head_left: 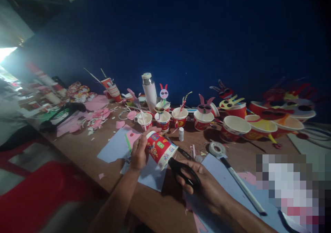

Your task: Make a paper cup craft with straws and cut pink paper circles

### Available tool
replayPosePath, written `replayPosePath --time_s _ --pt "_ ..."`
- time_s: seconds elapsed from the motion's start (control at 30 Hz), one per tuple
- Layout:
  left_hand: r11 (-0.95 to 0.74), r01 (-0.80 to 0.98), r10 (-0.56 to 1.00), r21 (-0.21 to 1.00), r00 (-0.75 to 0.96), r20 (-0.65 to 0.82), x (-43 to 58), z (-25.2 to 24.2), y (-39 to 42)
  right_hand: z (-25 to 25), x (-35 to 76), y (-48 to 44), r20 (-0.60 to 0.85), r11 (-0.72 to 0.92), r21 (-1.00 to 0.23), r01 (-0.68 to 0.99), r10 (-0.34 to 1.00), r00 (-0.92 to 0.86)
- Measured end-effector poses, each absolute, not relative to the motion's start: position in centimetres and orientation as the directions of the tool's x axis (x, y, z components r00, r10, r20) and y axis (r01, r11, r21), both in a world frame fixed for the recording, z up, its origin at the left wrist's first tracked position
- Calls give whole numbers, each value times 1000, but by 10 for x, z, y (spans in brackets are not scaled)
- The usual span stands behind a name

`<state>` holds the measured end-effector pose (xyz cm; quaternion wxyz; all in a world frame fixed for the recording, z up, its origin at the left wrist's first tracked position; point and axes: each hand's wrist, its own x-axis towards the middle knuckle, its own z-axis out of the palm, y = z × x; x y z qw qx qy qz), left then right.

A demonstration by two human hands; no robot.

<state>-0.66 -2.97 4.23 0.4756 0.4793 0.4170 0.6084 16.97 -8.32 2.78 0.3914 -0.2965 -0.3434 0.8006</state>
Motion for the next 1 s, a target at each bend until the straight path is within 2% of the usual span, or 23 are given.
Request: replayPosePath --time_s 0.07,0.13,0.17,0.2,0.27,0.33,0.37,0.4,0.47,0.53,0.57,0.63,0.67,0.73,0.8,0.9,1.0 --pt "-248 -242 968 938 -81 236 -6 41 -28 31 174 -81 -180 -330 -904 -273 871 -457" --pt "-252 -258 968 933 -59 246 -9 40 -27 36 179 -78 -59 -77 -997 -29 913 -403" --pt "-234 -252 972 939 -43 231 -11 40 -27 38 182 -77 29 82 -990 116 918 -395" --pt "-208 -246 978 947 -27 208 -13 40 -27 39 184 -76 123 240 -935 260 910 -397" --pt "-162 -251 986 954 -7 166 -17 40 -28 39 188 -75 278 478 -719 504 863 -421" --pt "-131 -273 991 953 -11 133 -18 41 -31 38 188 -75 369 569 -524 634 822 -433" --pt "-118 -287 993 951 -18 118 -18 42 -31 39 188 -76 385 578 -491 652 815 -433" --pt "-103 -303 995 947 -21 101 -17 42 -32 40 187 -77 374 569 -518 639 822 -429" --pt "-65 -349 998 935 -8 67 -15 44 -34 43 184 -79 273 464 -728 505 872 -407" --pt "-45 -415 998 909 16 57 -12 45 -36 47 180 -80 83 195 -950 244 911 -404" --pt "-43 -448 998 893 29 62 -12 46 -36 49 179 -81 -10 35 -994 99 908 -419" --pt "-43 -512 995 858 55 83 -11 46 -37 50 176 -81 -130 -197 -975 -101 881 -454" --pt "-38 -539 993 841 72 91 -12 46 -37 49 175 -82 -155 -238 -963 -129 875 -459" --pt "-19 -568 990 822 106 97 -14 45 -37 49 175 -82 -117 -154 -987 -52 893 -435" --pt "5 -553 987 833 136 84 -17 44 -36 50 178 -83 0 78 -983 168 908 -420" --pt "33 -474 985 880 164 52 -20 45 -36 57 183 -85 140 364 -821 440 875 -463" --pt "-7 -445 994 895 96 55 -25 47 -32 69 190 -85 121 410 -760 505 852 -509"
